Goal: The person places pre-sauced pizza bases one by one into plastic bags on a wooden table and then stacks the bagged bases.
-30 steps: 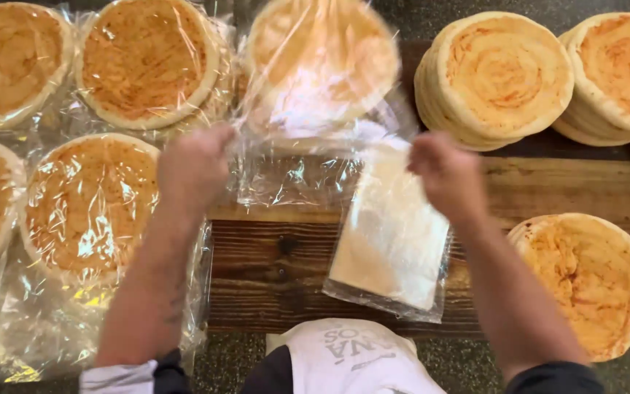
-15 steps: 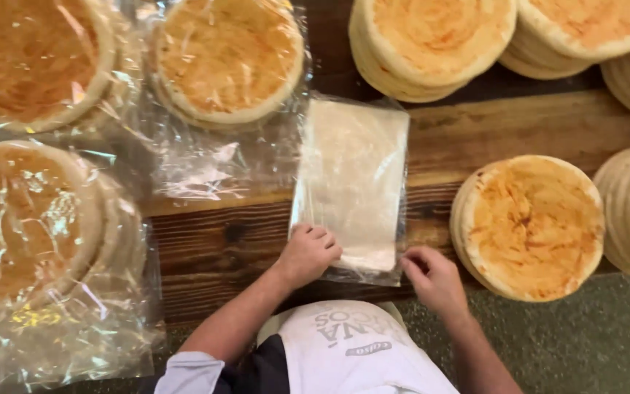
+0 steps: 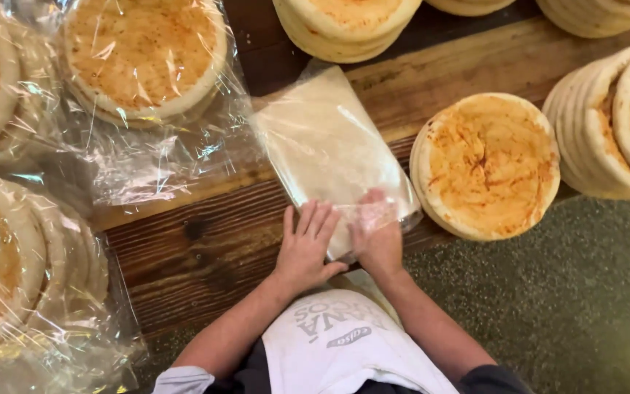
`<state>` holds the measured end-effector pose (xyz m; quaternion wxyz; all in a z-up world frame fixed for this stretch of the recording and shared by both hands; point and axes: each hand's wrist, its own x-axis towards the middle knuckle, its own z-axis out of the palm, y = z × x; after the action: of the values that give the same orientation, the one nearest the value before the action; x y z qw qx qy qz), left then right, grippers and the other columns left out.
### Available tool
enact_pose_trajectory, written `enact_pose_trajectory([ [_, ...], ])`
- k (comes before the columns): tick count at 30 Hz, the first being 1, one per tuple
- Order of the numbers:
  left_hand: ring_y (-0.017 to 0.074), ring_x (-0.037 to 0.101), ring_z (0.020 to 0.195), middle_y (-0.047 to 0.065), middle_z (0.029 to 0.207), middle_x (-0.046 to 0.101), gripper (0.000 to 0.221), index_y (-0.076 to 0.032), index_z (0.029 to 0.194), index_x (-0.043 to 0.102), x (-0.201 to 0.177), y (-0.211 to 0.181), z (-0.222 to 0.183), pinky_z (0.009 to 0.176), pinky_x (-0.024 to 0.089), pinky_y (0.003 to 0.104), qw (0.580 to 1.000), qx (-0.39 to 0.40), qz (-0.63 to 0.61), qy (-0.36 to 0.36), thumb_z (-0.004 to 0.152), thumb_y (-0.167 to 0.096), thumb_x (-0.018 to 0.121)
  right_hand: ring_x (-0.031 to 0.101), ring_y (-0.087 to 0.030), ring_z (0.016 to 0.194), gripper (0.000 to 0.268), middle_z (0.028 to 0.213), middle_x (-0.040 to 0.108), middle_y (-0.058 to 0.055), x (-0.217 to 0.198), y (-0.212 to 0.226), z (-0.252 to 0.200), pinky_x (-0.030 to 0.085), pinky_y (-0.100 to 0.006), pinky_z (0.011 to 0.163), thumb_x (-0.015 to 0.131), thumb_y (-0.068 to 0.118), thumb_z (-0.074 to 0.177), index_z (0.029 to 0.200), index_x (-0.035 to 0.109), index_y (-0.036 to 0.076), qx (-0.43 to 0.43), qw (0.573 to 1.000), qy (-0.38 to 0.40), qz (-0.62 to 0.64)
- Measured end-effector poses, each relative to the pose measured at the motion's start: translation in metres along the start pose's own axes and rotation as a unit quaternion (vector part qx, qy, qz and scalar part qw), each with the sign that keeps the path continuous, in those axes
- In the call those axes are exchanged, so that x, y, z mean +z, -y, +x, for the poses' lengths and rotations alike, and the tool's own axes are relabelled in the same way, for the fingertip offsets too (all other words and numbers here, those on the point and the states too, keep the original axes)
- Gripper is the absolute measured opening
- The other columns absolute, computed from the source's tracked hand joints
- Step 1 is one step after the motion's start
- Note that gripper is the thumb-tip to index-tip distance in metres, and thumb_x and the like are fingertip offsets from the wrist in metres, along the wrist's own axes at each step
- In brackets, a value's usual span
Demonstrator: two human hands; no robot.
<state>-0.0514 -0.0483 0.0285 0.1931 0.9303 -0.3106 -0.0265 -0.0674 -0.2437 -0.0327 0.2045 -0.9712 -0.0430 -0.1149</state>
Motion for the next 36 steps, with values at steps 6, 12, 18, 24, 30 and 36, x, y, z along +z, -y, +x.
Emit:
enact_pose_trajectory([
  [6,0.039,0.026,0.153,0.021,0.163,0.035,0.117,-0.006,0.156,0.037,0.033,0.03,-0.037,0.123,0.014,0.065,0.997,-0.013,0.009,-0.078,0.063,-0.06,0.084,0.071,-0.05,0.097,0.063,0.084,0.075,-0.03,-0.055,0.069,0.028,0.051,-0.055,0.1,0.054,0.053,0.094,0.079,0.079,-0.002,0.159,0.961,0.224,-0.041],
  [12,0.038,0.031,0.151,0.022,0.162,0.035,0.114,-0.004,0.156,0.035,0.04,0.043,-0.046,0.124,0.023,0.055,0.99,-0.044,-0.008,-0.137,0.067,-0.058,0.079,0.068,-0.049,0.071,0.028,0.069,0.069,-0.025,-0.023,0.112,0.004,0.055,-0.058,0.073,0.064,0.023,0.076,0.077,0.077,-0.001,0.007,0.995,0.088,-0.043],
  [18,0.0383,0.029,0.152,0.023,0.162,0.033,0.119,-0.004,0.158,0.032,0.035,0.054,-0.048,0.128,0.02,0.051,0.991,-0.051,-0.022,-0.123,0.064,-0.053,0.084,0.075,-0.033,0.093,0.04,0.087,0.076,-0.01,0.033,0.024,-0.004,0.058,-0.051,0.085,0.056,0.063,0.087,0.102,0.071,0.029,0.214,0.955,0.167,-0.121],
  [24,0.0385,0.029,0.152,0.022,0.164,0.031,0.117,-0.005,0.16,0.028,0.017,0.055,-0.043,0.126,0.019,0.055,0.985,-0.072,-0.039,-0.155,0.062,-0.043,0.078,0.073,-0.035,0.091,0.018,0.084,0.074,-0.011,-0.013,0.085,-0.028,0.057,-0.047,0.083,0.067,0.032,0.088,0.094,0.073,0.016,0.193,0.93,0.277,0.148],
  [30,0.0389,0.031,0.152,0.021,0.163,0.033,0.105,-0.007,0.162,0.028,0.033,0.068,-0.043,0.126,0.02,0.053,0.98,-0.069,-0.065,-0.174,0.067,-0.02,0.071,0.065,-0.02,0.083,0.03,0.088,0.067,-0.003,-0.073,0.139,-0.033,0.053,-0.034,0.081,0.085,0.017,0.083,0.107,0.067,0.012,0.074,0.916,0.194,0.344],
  [36,0.0391,0.035,0.149,0.02,0.159,0.04,0.104,-0.005,0.158,0.037,0.033,0.065,-0.045,0.125,0.024,0.054,0.971,-0.076,-0.099,-0.203,0.058,-0.016,0.063,0.065,-0.031,0.117,0.017,0.112,0.069,-0.007,-0.061,0.14,-0.003,0.043,-0.053,0.108,0.069,0.017,0.092,0.108,0.072,0.011,-0.195,0.974,-0.107,-0.038],
])
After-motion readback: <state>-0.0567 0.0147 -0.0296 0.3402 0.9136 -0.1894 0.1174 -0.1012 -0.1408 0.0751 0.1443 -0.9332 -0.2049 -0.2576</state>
